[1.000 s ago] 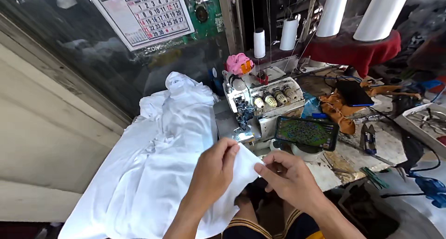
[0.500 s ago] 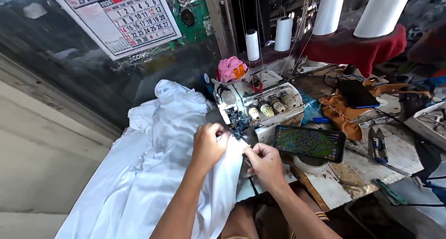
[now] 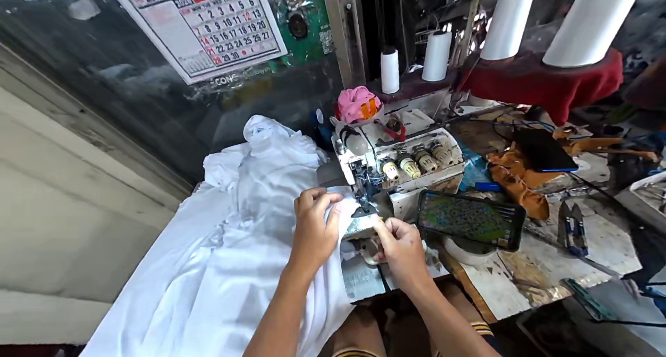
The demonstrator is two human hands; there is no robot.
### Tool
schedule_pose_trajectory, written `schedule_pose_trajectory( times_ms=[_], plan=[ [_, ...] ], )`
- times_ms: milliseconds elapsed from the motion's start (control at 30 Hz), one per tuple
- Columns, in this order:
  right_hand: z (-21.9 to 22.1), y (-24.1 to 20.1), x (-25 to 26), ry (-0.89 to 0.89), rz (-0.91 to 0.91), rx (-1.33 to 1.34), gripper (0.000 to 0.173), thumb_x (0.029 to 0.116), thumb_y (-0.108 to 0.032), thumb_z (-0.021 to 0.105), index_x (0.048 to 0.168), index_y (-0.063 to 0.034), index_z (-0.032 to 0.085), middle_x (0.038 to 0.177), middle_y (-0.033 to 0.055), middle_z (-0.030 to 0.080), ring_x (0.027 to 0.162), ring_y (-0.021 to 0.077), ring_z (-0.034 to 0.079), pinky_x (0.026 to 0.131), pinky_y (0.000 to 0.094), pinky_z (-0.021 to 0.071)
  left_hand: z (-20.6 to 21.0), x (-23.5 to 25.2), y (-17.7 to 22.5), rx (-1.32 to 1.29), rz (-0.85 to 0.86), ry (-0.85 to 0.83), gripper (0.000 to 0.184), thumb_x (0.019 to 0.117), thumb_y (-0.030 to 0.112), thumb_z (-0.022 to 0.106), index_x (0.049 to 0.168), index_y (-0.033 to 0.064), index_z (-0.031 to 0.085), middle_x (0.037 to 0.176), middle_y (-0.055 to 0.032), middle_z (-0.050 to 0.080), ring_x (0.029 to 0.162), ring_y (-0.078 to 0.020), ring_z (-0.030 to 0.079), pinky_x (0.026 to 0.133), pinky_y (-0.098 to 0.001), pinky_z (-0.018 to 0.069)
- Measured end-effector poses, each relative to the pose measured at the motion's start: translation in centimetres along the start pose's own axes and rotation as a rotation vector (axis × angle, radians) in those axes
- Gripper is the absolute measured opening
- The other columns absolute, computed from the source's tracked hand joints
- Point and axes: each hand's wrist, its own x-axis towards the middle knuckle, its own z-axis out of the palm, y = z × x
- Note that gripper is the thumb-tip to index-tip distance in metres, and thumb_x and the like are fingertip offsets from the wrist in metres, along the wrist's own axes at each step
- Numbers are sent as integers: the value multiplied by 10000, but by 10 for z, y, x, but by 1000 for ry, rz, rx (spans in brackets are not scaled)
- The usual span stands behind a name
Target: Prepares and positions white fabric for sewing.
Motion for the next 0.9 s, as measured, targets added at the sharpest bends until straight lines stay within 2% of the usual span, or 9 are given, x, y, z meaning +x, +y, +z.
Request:
schedule_pose_trajectory(
  times_ms=[100,167,333,433,533,733,800,867,900],
  plan=[
    [-13,8,-45,-208,-59,13,367,1019,-373,611,810,-72,628,687,16,605,562,136,613,530,333,571,-2,-17,2,13,-93,-50,454,1069,443,452,1443,230,595,1470,-111,503,1250,-265,576,966,-510,543],
    [-21,24,-87,-396,-10,-51,340,1015,-349,632,843,-58,671,722,24,639,587,121,615,551,325,559,-8,-23,3,68,-104,-64,460,1086,404,438,1475,192,563,1245,-126,667,1039,-269,680,865,-522,569],
    [-20,86,-131,-787,270,-380,428,1035,-354,593,1309,-30,648,1152,154,718,1029,263,708,949,488,560,-44,-29,25,386,-66,-62,227,988,343,633,1015,138,729,735,-70,682,682,-278,681,607,-537,542],
    [3,112,-135,-694,301,-186,748,961,-341,717,1533,15,392,1430,227,568,1283,283,610,1088,437,515,-30,-43,78,316,-134,-241,232,954,308,669,993,107,777,850,-113,736,807,-303,719,728,-541,569],
    [18,97,-138,-619,275,-51,523,945,-216,699,1358,73,556,1297,165,657,1178,144,647,1023,300,524,13,-41,114,180,-111,-428,369,1057,287,557,1372,122,652,1003,-140,741,911,-301,714,859,-494,558],
    [-51,84,-142,-641,230,346,192,966,-87,685,1146,-20,693,1075,69,743,1009,166,706,929,406,586,-56,-42,62,-170,119,23,255,1017,296,633,1236,202,722,808,46,718,601,-53,630,533,-273,561],
    [-61,73,-146,-524,258,498,80,977,-104,632,1044,-66,652,1010,46,720,952,145,686,882,393,571,-85,-46,32,137,84,104,357,1017,364,607,1301,165,690,1056,-62,738,876,-185,711,740,-435,607],
    [-54,51,-141,-399,246,565,121,989,-105,601,1088,-41,630,1032,73,718,961,168,690,887,414,576,-100,-58,25,255,73,-1,395,1004,339,571,1291,99,699,1423,-219,579,1327,-396,544,1058,-638,442],
    [-49,39,-136,-386,188,547,127,997,-98,599,1102,-29,614,1030,77,710,953,169,689,873,407,583,-99,-65,35,191,106,-30,351,1020,309,567,1239,85,726,1428,-204,584,1353,-379,531,1085,-604,443]
  ],
)
